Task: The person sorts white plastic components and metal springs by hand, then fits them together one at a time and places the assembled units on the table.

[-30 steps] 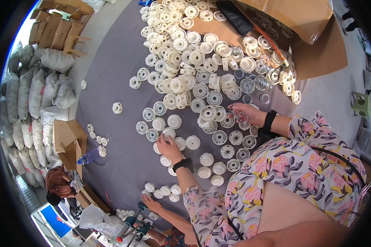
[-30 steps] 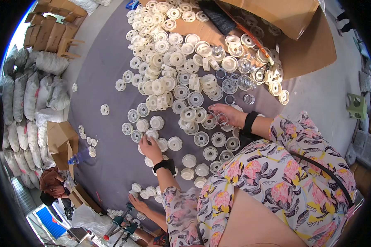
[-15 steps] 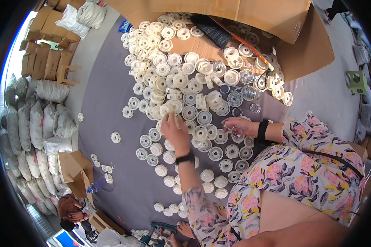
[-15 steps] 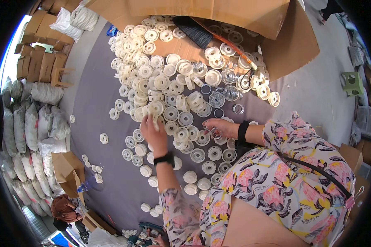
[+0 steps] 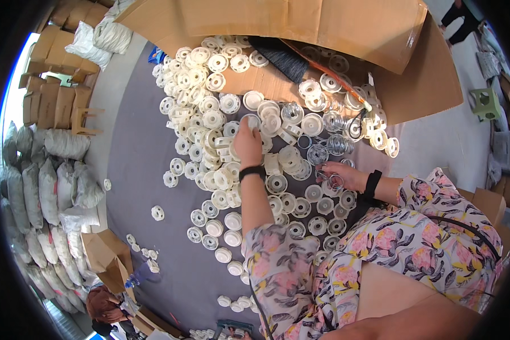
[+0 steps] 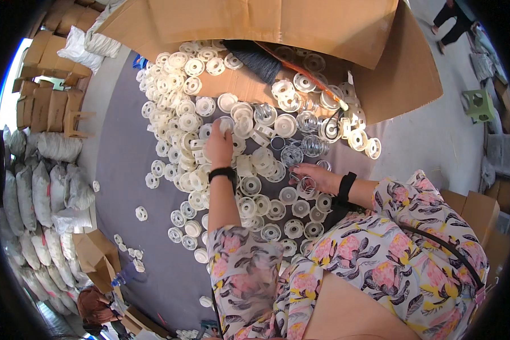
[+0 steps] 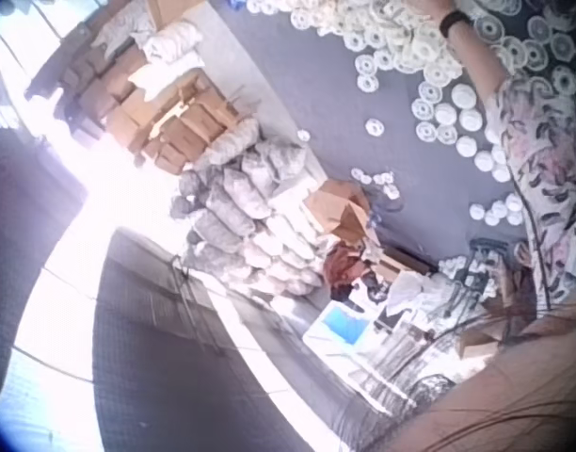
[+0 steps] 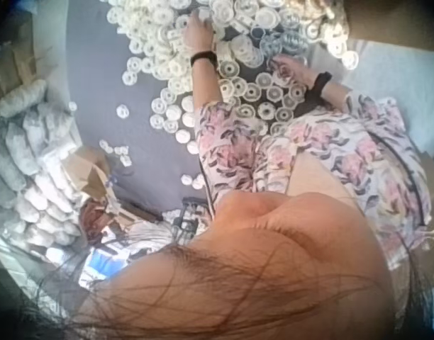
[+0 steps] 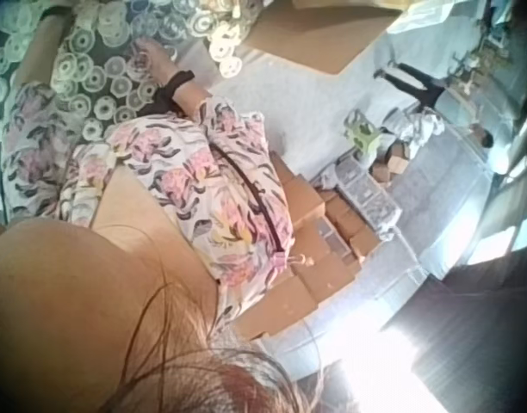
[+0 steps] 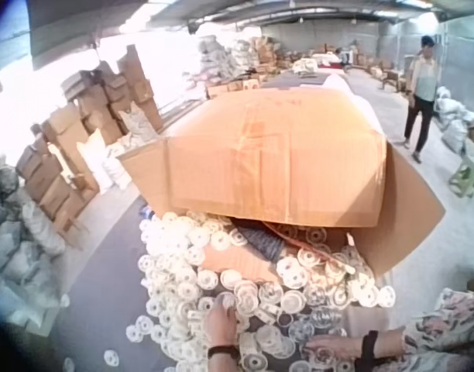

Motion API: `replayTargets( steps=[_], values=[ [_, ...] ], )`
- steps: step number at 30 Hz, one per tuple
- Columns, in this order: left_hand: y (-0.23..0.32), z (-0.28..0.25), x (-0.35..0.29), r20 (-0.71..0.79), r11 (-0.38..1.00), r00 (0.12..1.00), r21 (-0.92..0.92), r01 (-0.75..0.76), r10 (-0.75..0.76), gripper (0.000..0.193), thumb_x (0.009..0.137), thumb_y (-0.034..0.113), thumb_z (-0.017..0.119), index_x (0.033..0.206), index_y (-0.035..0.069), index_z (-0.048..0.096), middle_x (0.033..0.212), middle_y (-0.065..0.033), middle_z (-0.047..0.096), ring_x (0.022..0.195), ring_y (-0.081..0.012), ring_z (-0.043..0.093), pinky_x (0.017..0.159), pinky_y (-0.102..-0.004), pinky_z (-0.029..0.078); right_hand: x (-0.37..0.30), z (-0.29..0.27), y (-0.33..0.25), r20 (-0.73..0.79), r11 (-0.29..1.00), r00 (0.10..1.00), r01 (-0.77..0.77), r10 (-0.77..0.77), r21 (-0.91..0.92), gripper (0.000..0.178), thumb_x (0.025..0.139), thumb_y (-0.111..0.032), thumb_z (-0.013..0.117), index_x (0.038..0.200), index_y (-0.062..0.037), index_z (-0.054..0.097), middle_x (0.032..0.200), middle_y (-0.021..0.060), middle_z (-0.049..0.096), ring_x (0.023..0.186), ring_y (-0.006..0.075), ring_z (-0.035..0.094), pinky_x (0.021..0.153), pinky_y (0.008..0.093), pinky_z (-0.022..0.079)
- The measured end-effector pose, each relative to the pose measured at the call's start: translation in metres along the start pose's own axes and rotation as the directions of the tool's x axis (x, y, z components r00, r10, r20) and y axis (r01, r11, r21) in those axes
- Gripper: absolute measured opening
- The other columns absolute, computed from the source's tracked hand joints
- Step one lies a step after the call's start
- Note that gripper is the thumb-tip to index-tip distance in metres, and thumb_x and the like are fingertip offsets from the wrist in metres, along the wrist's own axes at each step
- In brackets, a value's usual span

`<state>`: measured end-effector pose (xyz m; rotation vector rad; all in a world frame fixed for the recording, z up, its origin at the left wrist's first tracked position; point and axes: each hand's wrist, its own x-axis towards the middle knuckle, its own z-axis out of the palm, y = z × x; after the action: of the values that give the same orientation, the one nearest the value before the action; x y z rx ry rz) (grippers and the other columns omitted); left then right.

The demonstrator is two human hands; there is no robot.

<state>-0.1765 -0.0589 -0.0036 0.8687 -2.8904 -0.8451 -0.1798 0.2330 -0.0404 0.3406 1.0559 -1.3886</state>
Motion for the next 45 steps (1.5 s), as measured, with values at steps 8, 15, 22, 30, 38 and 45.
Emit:
replayTargets(
  steps=[8, 15, 22, 30, 38, 45],
  values=[
    [-0.104, -0.048, -0.166, -0.447, 0.565, 0.639, -0.825, -0.025, -0.625, 0.042, 0.089, 0.008, 0.053, 0.127, -0.003, 0.039, 0.115, -0.0149, 0.052, 0.099, -0.0218, 0.057, 0.079, -0.0321, 0.049, -0.003, 0.048, 0.004, 0.132, 0.991, 0.987, -0.077, 0.091, -0.11, 0.031, 0.091, -0.025, 0.052, 0.117, -0.0087, 0.049, 0.093, 0.0109, 0.064, 0.063, 0.0116, 0.056, 0.055, 0.0253, 0.047],
    [-0.223, -0.059, -0.268, -0.403, 0.525, 0.446, -0.83, 0.19, -0.799, 0.037, 0.09, 0.009, 0.051, 0.122, -0.005, 0.043, 0.111, -0.0142, 0.055, 0.099, -0.0211, 0.055, 0.085, -0.0304, 0.046, -0.001, 0.064, 0.029, 0.117, 0.97, 0.982, -0.119, 0.146, -0.211, 0.029, 0.09, -0.021, 0.05, 0.116, -0.0083, 0.05, 0.092, 0.0113, 0.063, 0.066, 0.0113, 0.056, 0.057, 0.0265, 0.049],
    [-0.261, -0.06, -0.291, -0.323, 0.593, 0.507, -0.563, 0.575, -0.799, 0.034, 0.085, 0.013, 0.057, 0.114, -0.005, 0.054, 0.115, -0.017, 0.054, 0.098, -0.0248, 0.057, 0.086, -0.0345, 0.045, -0.001, 0.071, 0.037, 0.102, 0.963, 0.992, -0.04, 0.069, -0.267, 0.03, 0.09, -0.024, 0.052, 0.114, -0.0081, 0.052, 0.096, 0.0101, 0.062, 0.072, 0.0099, 0.056, 0.056, 0.0247, 0.049],
    [-0.228, -0.06, -0.29, -0.543, 0.829, 0.64, -0.226, 0.512, -0.544, 0.038, 0.078, 0.016, 0.065, 0.111, 0.001, 0.057, 0.11, -0.0179, 0.049, 0.101, -0.0295, 0.051, 0.089, -0.0389, 0.041, -0.005, 0.071, 0.03, 0.116, 0.96, 0.988, -0.068, 0.103, -0.272, 0.026, 0.091, -0.024, 0.052, 0.111, -0.0085, 0.054, 0.093, 0.0086, 0.062, 0.071, 0.0085, 0.056, 0.055, 0.0219, 0.048],
    [-0.267, -0.067, -0.305, -0.312, 0.653, 0.598, -0.552, 0.518, -0.738, 0.045, 0.069, 0.017, 0.072, 0.108, 0.0, 0.057, 0.107, -0.0148, 0.051, 0.094, -0.0267, 0.052, 0.084, -0.0375, 0.042, -0.008, 0.073, 0.029, 0.118, 0.958, 0.987, -0.071, 0.108, -0.277, 0.029, 0.089, -0.026, 0.054, 0.112, -0.0084, 0.052, 0.095, 0.0091, 0.063, 0.064, 0.0085, 0.053, 0.056, 0.024, 0.049],
    [-0.235, -0.053, -0.29, -0.439, 0.744, 0.613, -0.246, 0.621, -0.657, 0.046, 0.066, 0.023, 0.073, 0.104, 0.0, 0.059, 0.101, -0.0172, 0.056, 0.098, -0.0312, 0.054, 0.085, -0.0396, 0.044, -0.003, 0.052, 0.028, 0.097, 0.966, 0.992, -0.058, 0.085, -0.25, 0.032, 0.089, -0.026, 0.052, 0.116, -0.0086, 0.05, 0.095, 0.0105, 0.063, 0.062, 0.0103, 0.052, 0.057, 0.0267, 0.049]
  ],
)
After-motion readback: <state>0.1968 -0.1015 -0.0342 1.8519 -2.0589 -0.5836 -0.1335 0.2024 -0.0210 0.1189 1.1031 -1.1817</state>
